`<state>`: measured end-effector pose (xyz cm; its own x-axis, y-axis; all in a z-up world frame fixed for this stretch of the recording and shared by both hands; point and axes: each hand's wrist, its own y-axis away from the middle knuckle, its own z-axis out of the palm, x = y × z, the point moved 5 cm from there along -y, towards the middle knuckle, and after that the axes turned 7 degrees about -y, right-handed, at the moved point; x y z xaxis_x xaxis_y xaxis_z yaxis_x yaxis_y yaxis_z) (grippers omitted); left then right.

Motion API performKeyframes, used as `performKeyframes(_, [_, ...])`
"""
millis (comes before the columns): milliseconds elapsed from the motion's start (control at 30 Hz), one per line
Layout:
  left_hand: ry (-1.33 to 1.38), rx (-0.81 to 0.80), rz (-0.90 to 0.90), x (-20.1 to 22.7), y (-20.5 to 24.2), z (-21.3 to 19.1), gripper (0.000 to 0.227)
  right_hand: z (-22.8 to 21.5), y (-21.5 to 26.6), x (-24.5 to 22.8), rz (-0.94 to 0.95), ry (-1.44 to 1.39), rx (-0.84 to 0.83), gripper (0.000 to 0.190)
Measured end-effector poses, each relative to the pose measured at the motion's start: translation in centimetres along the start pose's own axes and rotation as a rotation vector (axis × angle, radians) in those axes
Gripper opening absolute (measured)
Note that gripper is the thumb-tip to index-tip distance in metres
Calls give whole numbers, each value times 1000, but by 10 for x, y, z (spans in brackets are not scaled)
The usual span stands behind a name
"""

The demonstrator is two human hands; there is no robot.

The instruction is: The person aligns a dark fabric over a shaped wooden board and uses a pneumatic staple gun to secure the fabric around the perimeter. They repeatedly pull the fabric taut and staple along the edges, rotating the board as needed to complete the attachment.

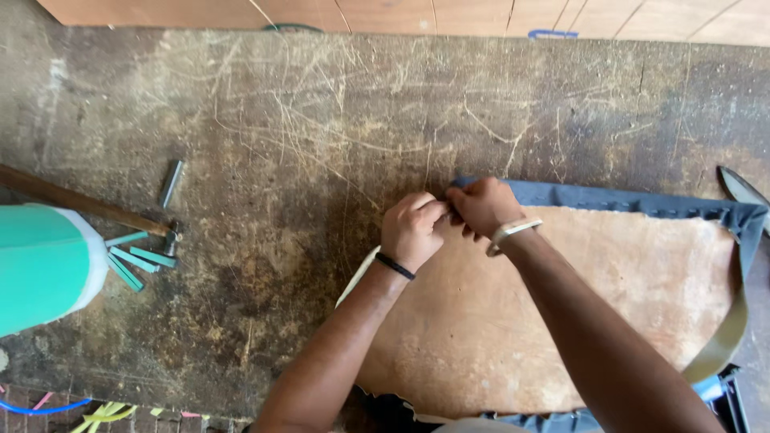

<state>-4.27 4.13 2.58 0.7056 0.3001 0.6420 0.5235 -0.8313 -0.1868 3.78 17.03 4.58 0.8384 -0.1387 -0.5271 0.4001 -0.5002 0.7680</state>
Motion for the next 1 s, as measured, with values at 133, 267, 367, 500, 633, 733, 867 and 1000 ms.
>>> performKeyframes(133, [681, -477, -282, -43, -37, -4, 26, -2, 8, 22, -135, -358, -69, 35])
performKeyframes(267, [1256, -960, -659, -41, -36, 47, 55, -4, 17, 49, -263, -444, -76, 36])
performKeyframes(367, [1549, -955, -465, -25, -27, 74, 63, -16, 16, 49, -336, -528, -82, 38])
performKeyframes(500, [1373, -924, -368, -24, -8, 87, 52, -27, 34, 47, -456, -581, -169, 35])
performKeyframes(633, [1171, -944, -405, -19, -29, 77, 50, -26, 31, 39, -405, -475, -94, 34])
performKeyframes(733, [918, -958, -436, -3, -35, 74, 54, -28, 35, 62, -381, -465, 6, 32])
performKeyframes(867, [684, -977, -462, 7, -44, 67, 65, -65, 70, 170, -109, -273, 188, 31])
performKeyframes(1000, [556, -887, -404, 12, -48, 74, 63, -163, 163, 333, -196, -86, 801, 29])
